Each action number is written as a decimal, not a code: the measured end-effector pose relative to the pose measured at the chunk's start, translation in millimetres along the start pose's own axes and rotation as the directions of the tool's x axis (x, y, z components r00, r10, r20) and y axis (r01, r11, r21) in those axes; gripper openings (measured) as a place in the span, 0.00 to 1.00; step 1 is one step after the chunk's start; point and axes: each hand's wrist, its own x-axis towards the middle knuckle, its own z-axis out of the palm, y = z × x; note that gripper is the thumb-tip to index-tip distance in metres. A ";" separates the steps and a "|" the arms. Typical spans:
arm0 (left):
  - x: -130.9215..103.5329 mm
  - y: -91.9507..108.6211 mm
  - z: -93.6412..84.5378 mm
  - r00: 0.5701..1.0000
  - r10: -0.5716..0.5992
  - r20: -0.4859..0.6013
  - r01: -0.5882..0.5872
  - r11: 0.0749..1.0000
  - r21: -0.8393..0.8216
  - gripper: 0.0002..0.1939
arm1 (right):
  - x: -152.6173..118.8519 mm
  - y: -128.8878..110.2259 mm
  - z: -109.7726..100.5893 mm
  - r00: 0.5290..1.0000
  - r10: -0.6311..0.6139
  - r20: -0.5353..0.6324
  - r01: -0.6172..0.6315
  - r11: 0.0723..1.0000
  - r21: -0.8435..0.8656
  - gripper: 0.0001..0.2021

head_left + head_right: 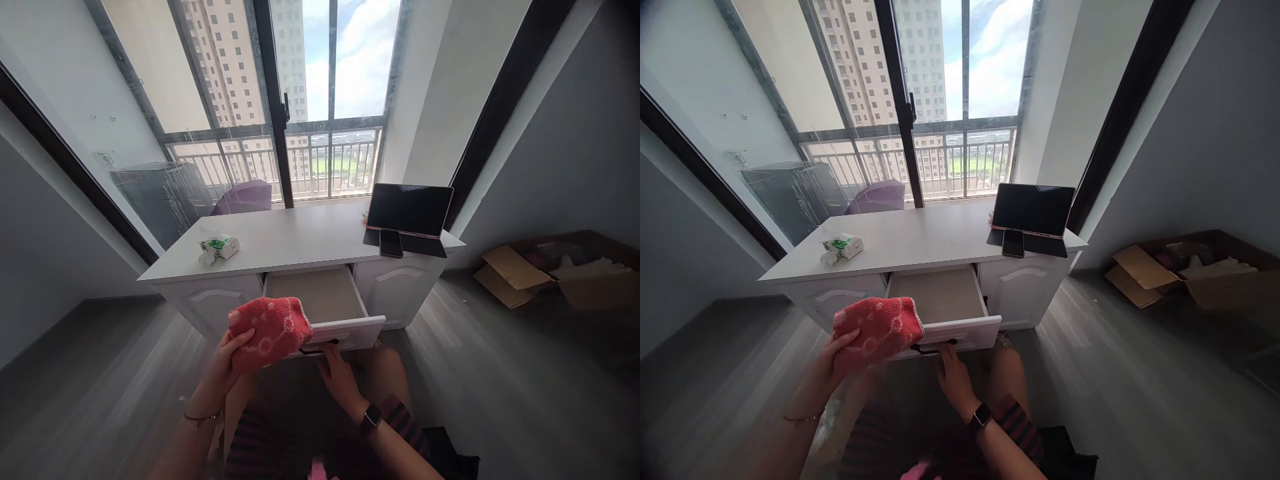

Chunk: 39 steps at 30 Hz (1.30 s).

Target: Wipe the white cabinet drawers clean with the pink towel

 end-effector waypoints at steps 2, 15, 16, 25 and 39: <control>13.7 9.1 14.9 0.998 0.035 0.052 -0.037 0.998 0.050 0.21 | -0.5 2.4 0.0 1.000 -0.007 0.013 0.007 1.000 -0.002 0.19; 79.9 1.4 50.0 0.983 -0.022 0.184 -0.016 0.979 0.204 0.25 | 0.0 1.3 -5.0 0.999 -0.007 0.047 0.009 0.999 -0.032 0.20; 80.4 0.5 51.3 0.981 -0.028 0.191 -0.013 0.978 0.210 0.25 | -0.1 1.4 -4.7 0.999 -0.009 0.043 0.010 0.999 -0.033 0.21; 113.5 -14.8 53.8 0.969 -0.050 0.240 -0.047 0.923 0.383 0.29 | 0.8 0.4 -7.2 0.999 -0.037 0.001 0.038 0.999 -0.021 0.20; 174.0 -42.7 123.1 0.622 0.050 0.781 -0.753 0.311 0.580 0.19 | 0.9 -0.2 -10.9 0.999 -0.028 0.038 0.030 0.998 -0.047 0.21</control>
